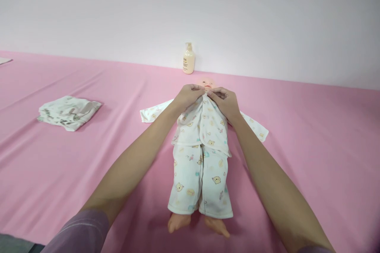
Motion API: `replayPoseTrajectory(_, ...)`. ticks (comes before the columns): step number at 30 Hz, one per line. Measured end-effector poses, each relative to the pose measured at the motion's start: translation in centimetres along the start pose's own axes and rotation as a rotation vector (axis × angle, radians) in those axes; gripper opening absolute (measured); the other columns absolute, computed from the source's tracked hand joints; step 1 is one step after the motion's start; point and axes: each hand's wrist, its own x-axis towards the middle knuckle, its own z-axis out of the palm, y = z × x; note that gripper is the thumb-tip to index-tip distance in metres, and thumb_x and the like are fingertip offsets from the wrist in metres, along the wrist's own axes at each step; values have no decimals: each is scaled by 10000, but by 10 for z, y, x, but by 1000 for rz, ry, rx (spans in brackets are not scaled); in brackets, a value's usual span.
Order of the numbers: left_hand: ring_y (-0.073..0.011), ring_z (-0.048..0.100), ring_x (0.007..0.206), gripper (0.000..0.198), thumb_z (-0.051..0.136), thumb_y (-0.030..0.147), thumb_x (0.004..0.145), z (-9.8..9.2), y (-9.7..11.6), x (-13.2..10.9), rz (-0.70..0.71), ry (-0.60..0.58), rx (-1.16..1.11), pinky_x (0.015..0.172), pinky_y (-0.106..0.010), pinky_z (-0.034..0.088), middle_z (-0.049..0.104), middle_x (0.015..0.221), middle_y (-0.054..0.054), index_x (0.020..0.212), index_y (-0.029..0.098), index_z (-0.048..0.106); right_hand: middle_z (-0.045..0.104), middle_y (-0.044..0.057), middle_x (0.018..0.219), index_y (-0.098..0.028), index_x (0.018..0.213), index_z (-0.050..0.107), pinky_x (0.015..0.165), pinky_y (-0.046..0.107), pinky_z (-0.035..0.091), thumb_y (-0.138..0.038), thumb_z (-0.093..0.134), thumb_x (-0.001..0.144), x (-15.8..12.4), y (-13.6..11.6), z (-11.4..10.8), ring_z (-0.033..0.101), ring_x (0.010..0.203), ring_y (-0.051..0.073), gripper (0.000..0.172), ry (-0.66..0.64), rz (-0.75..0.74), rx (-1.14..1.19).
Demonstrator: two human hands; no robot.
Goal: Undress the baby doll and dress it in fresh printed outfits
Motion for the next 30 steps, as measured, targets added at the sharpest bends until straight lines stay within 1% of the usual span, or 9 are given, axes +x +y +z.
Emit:
replayPoseTrajectory(3, -167, 686, 785, 119, 784, 249, 951, 2, 2, -3, 4, 21, 13, 717, -273, 529, 821, 987, -61, 1039, 172, 809, 866, 62, 1084, -257, 976, 828, 1049, 452, 643, -600, 886, 832, 2, 3, 0, 810, 1054, 269, 376, -12, 24, 7)
replayPoseTrajectory(8, -162, 714, 846, 136, 815, 222, 927, -1, -1, -1, 63, -76, -25, 790, -269, 544, 818, 1014, -78, 1044, 162, 778, 864, 72, 1136, -251, 980, 817, 1087, 441, 631, -593, 889, 840, -1, -2, 1, 805, 1115, 270, 377, -7, 54, 47)
replayPoseTrajectory(10, -168, 722, 861, 140, 818, 221, 918, -1, -3, 0, 74, -90, -25, 803, -274, 545, 814, 1008, -80, 1038, 165, 771, 864, 76, 1134, -247, 984, 818, 1090, 436, 629, -586, 888, 849, -2, -5, 1, 806, 1107, 264, 371, -7, 53, 46)
replayPoseTrajectory(14, -176, 711, 844, 163, 818, 269, 910, 0, -5, 1, 68, -42, 7, 787, -281, 538, 809, 999, -73, 1032, 181, 754, 865, 67, 1100, -253, 982, 821, 1070, 434, 638, -616, 897, 840, -4, -9, 2, 808, 1070, 259, 397, -11, 30, 14)
replayPoseTrajectory(18, -191, 695, 816, 183, 811, 305, 903, 0, -5, 1, 49, -14, 44, 741, -295, 524, 797, 989, -69, 1028, 188, 747, 862, 56, 1089, -263, 1005, 836, 1028, 432, 644, -613, 899, 841, -4, -10, 2, 798, 1045, 257, 391, -51, 10, -53)
replayPoseTrajectory(22, -192, 683, 814, 154, 820, 289, 893, 0, -7, 3, 69, 24, 94, 728, -289, 508, 795, 968, -66, 982, 189, 745, 858, 50, 1072, -272, 1006, 844, 971, 422, 641, -554, 875, 875, -2, -13, -2, 784, 1004, 254, 312, -73, -6, -127)
replayPoseTrajectory(25, -178, 681, 825, 95, 776, 256, 915, 0, -11, 6, 103, 11, 99, 730, -270, 492, 796, 973, -59, 969, 192, 730, 856, 45, 1051, -270, 1011, 848, 939, 413, 627, -467, 850, 895, -1, -20, -7, 768, 962, 249, 229, -83, -27, -221)
replayPoseTrajectory(28, -175, 660, 788, 92, 724, 278, 942, -2, -11, 7, 122, 6, 133, 716, -277, 473, 779, 939, -51, 986, 198, 718, 854, 53, 1093, -260, 1006, 832, 948, 413, 613, -415, 783, 936, 0, -25, -13, 747, 957, 243, 177, -56, -89, -328)
replayPoseTrajectory(30, -180, 661, 809, 92, 707, 290, 948, -6, -8, 6, 150, 23, 178, 739, -284, 475, 774, 951, -52, 978, 203, 704, 850, 64, 1109, -255, 989, 811, 981, 430, 600, -389, 725, 964, 1, -25, -17, 740, 974, 247, 162, -19, -104, -390)
